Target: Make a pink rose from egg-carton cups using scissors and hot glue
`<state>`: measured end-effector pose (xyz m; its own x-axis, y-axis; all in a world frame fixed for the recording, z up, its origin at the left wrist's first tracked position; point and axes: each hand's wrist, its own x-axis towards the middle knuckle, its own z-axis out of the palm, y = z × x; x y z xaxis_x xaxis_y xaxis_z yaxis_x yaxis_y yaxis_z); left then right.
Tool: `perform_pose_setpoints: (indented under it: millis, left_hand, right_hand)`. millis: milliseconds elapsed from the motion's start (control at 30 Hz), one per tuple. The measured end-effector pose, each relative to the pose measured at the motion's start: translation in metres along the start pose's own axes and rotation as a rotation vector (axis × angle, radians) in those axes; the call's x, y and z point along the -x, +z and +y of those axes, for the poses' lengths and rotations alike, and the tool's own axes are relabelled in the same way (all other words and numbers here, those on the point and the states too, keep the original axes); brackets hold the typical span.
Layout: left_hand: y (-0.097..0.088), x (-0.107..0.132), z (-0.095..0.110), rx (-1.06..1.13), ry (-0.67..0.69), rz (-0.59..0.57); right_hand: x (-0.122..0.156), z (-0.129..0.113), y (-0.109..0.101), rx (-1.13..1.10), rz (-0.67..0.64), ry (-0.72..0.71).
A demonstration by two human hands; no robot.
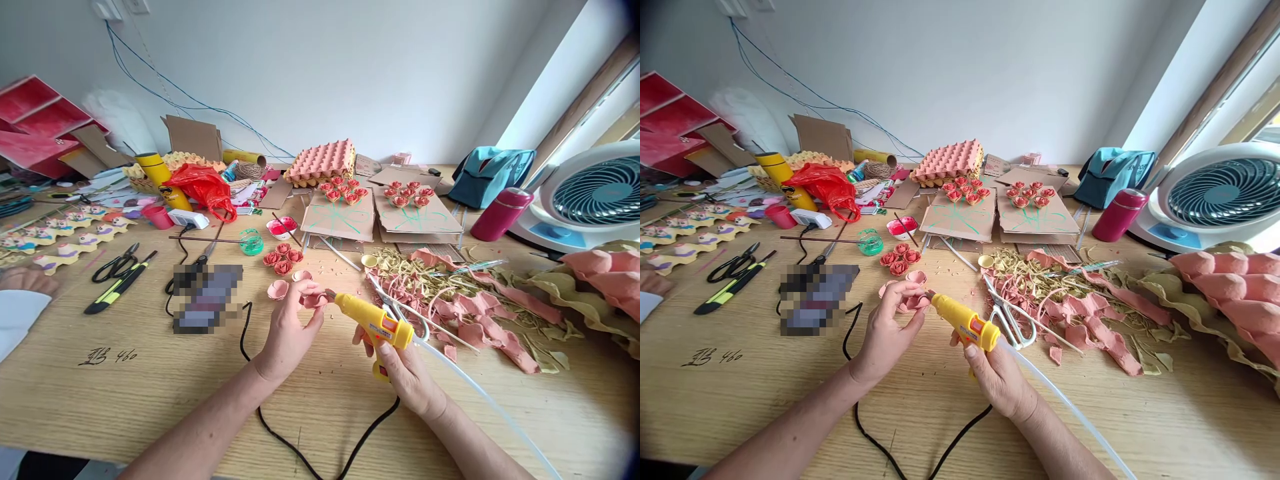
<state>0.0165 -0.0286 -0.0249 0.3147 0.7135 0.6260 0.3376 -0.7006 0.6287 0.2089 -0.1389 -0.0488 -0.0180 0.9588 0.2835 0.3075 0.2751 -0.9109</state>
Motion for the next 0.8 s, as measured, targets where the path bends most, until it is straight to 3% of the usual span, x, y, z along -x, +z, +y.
perform_pose_setpoints:
  millis: [167, 400, 567, 667, 800]
  left_hand:
    - [0.007, 0.004, -0.004, -0.051, -0.004, -0.153]
    - [0.013, 0.01, -0.012, -0.054, -0.022, -0.415]
    - [0.006, 0.006, -0.004, -0.089, 0.052, -0.361]
    - [-0.001, 0.002, 0.008, 0.079, 0.025, -0.381]
    - [-0.003, 0.005, 0.021, 0.501, -0.164, -0.581]
  right_hand:
    - [-0.006, -0.011, 0.003, -0.178, 0.025, 0.097]
    - [-0.012, -0.014, 0.003, -0.292, 0.044, 0.123]
    - [-0.009, -0.006, -0.001, -0.334, 0.033, 0.106]
    - [-0.011, -0.012, -0.006, -0.289, 0.003, 0.059]
    - [-0.017, -0.026, -0.006, -0.197, -0.004, -0.053]
